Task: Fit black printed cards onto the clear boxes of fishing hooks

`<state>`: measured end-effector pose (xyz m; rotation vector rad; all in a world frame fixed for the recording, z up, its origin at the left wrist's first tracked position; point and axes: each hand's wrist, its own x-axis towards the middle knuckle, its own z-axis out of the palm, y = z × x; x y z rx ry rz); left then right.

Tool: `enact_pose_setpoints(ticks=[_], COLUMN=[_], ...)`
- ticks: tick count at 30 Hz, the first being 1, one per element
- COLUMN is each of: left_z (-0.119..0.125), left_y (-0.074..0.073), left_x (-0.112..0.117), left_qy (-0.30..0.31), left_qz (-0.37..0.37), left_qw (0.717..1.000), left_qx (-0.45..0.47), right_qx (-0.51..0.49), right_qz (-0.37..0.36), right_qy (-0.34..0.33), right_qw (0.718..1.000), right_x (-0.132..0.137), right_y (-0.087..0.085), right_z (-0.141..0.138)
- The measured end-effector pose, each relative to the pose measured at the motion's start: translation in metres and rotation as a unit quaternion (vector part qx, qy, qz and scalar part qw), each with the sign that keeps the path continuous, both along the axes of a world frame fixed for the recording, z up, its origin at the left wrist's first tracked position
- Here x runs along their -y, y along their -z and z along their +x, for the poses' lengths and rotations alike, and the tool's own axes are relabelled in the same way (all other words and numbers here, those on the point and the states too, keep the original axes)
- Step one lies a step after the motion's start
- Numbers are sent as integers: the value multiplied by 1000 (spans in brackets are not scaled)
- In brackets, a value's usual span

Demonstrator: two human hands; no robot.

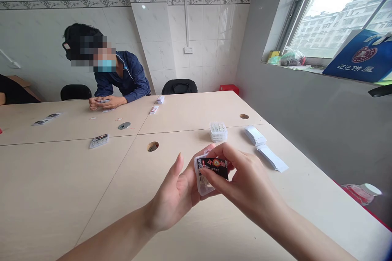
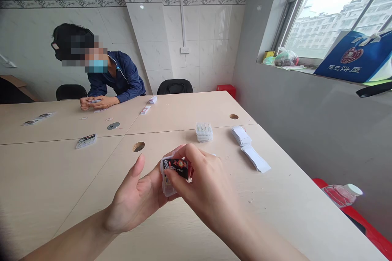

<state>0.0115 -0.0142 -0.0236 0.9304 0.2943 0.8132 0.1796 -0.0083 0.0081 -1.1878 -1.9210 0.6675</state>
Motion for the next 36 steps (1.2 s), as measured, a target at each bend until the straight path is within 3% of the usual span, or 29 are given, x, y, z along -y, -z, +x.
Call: enact_pose_setpoints(ticks=[20,28,36], left_z=[0,-3,-2], left_y=[0,2,3], left_x=[-2,-8,-6], left_qy=[4,-14,-43], left_qz=[-9,-52,-31], left_qw=[1000,999,999], left_qx=[2,0,-13], right_qx=[8,32,27], right_qz=[-17,-14,-9], right_qy=[-13,0,-2], right_qw=[1000,999,1000], right_x=[1,1,2], right_y=[-2,-1,3], right_z=[2,-1,-1])
